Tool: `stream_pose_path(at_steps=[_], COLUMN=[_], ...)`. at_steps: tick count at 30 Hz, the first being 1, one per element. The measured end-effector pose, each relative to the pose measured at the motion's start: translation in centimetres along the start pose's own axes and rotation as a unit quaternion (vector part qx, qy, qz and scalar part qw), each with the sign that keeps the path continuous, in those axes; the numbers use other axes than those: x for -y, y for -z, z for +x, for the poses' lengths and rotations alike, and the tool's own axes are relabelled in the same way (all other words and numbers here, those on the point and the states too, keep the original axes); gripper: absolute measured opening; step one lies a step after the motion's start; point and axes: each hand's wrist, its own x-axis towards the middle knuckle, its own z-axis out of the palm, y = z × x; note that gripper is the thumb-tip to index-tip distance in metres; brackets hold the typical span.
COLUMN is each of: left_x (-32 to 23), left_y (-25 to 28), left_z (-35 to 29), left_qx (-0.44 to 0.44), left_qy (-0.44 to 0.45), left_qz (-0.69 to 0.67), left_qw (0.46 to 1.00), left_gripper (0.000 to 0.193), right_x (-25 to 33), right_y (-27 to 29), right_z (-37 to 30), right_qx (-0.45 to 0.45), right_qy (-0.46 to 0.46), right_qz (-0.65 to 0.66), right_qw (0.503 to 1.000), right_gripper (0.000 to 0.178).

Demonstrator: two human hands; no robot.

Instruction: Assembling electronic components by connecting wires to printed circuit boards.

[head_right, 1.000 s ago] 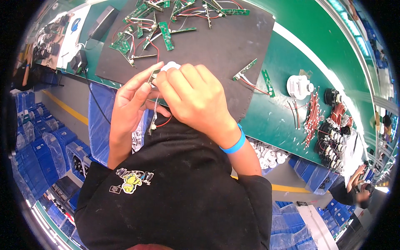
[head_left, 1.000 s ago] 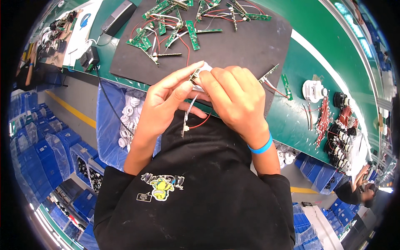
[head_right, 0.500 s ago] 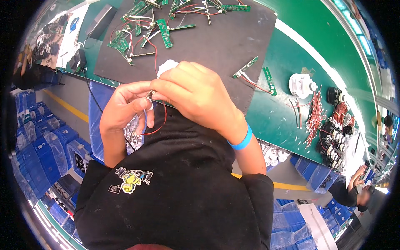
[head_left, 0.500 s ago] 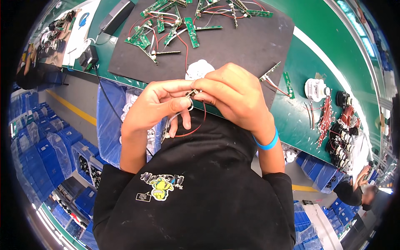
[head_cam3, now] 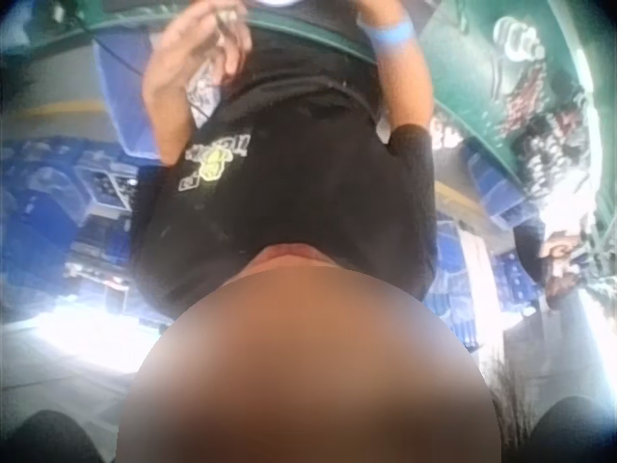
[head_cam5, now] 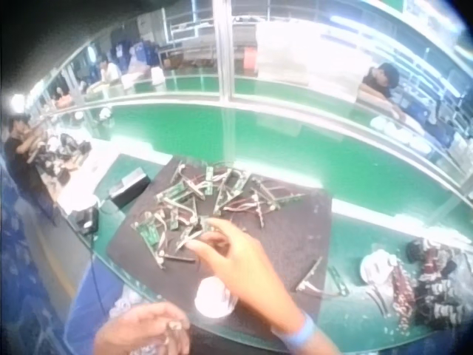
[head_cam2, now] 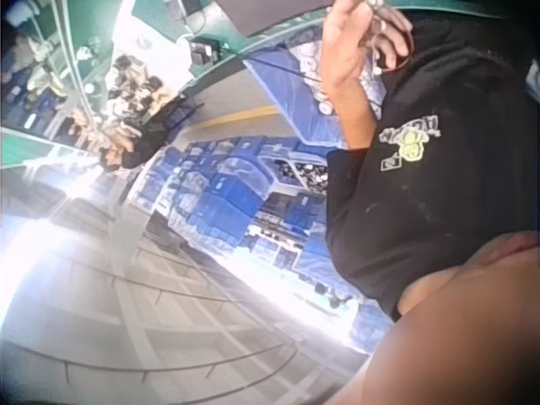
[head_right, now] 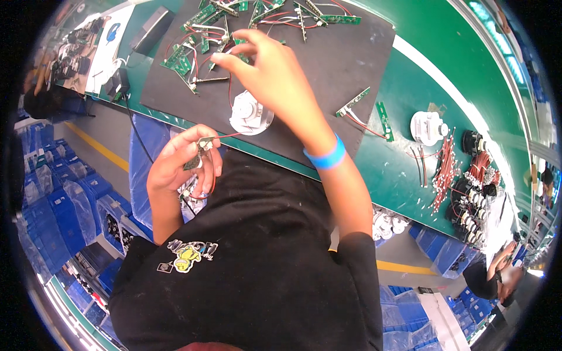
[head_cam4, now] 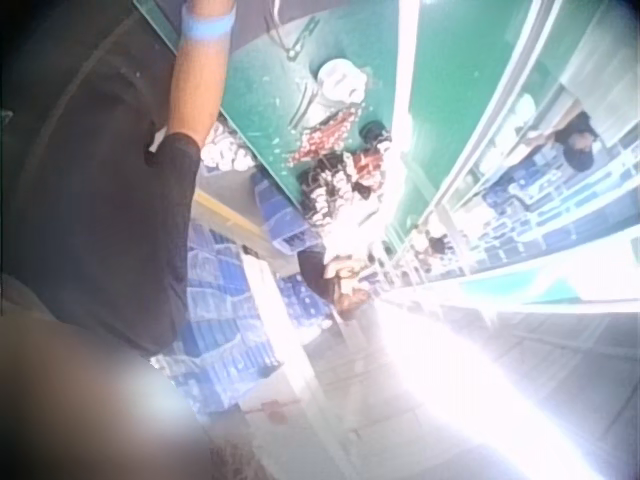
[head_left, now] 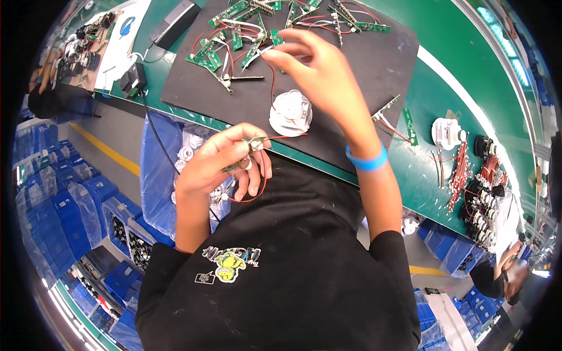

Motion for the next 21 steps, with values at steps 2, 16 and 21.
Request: stream_pose_path(at_steps=[2,16,21], left_x=[0.0,-2.5,-1.1], left_y=[0.4,1.5,0.1], left_z=[-0.3,5.2,5.5], left_qx=[0.03,0.102,0.062], left_qy=[-0.012,-0.197,-0.17], left_qz=[-0.065,-0.427,-0.279], left_qw=[0.997,0.877,0.943], left_gripper=[0.039,0.051,0.054], right_x=[-0.5,-3.2,-2.1], right_y=[-0.7,2.9,0.2], right_z=[1.7,-6.9,-7.5], right_qx=[0.059,-0.159,-0.204], right_qy=[-0.068,0.026,-0.035], right_qz=[0.028,0.404,0.285], right_qw=[0.996,0.9,0.936], right_gripper=[0.027,0.018,0.016])
